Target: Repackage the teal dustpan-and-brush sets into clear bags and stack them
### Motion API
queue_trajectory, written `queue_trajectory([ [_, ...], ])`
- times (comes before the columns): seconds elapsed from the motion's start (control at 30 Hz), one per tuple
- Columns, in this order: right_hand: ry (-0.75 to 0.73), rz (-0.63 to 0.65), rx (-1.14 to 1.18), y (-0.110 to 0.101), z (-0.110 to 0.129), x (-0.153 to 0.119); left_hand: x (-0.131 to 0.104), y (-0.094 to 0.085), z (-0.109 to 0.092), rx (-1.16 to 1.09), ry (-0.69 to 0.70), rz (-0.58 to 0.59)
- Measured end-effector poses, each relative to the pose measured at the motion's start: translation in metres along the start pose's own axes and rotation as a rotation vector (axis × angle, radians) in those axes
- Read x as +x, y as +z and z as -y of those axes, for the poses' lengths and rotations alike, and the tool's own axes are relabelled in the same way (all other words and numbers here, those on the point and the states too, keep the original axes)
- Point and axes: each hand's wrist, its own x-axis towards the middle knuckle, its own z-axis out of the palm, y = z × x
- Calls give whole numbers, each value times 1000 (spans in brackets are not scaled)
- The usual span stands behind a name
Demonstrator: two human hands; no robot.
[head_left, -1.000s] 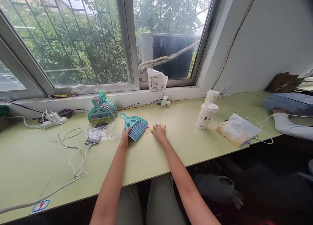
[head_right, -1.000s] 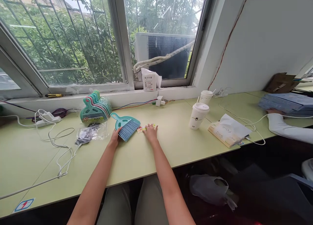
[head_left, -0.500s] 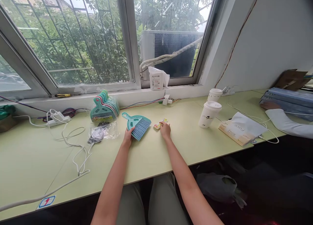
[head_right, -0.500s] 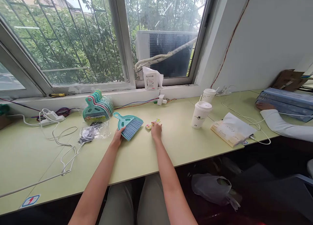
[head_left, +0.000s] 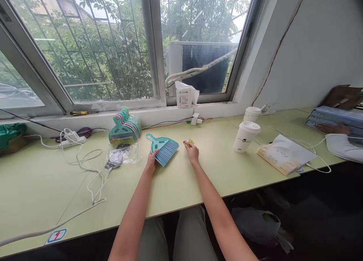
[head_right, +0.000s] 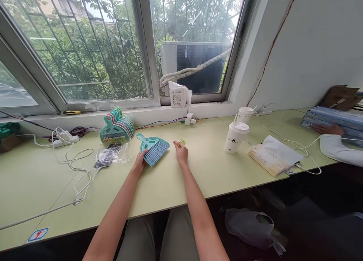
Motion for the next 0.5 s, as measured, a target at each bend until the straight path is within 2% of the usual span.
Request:
queue_trajectory([
  [0.07,-64,-72,94,0,12,-6,-1,3,0,-1,-7,21],
  [0.13,-207,-44,87,7,25,-17,-5,8,0,-16,-10,69],
  [0.23,-402,225,-84,25,40,-39,-10,14,-2,-72,15,174],
  [0.33,-460,418,-214,41,47,-56,-12,14,-3,-87,58,180],
  [0.4,-468,458,-235,45,48,-61,-11,11,-2,-78,74,148],
  [0.5,-492,449,-248,44,47,-62,-7,8,-1,-67,71,112],
])
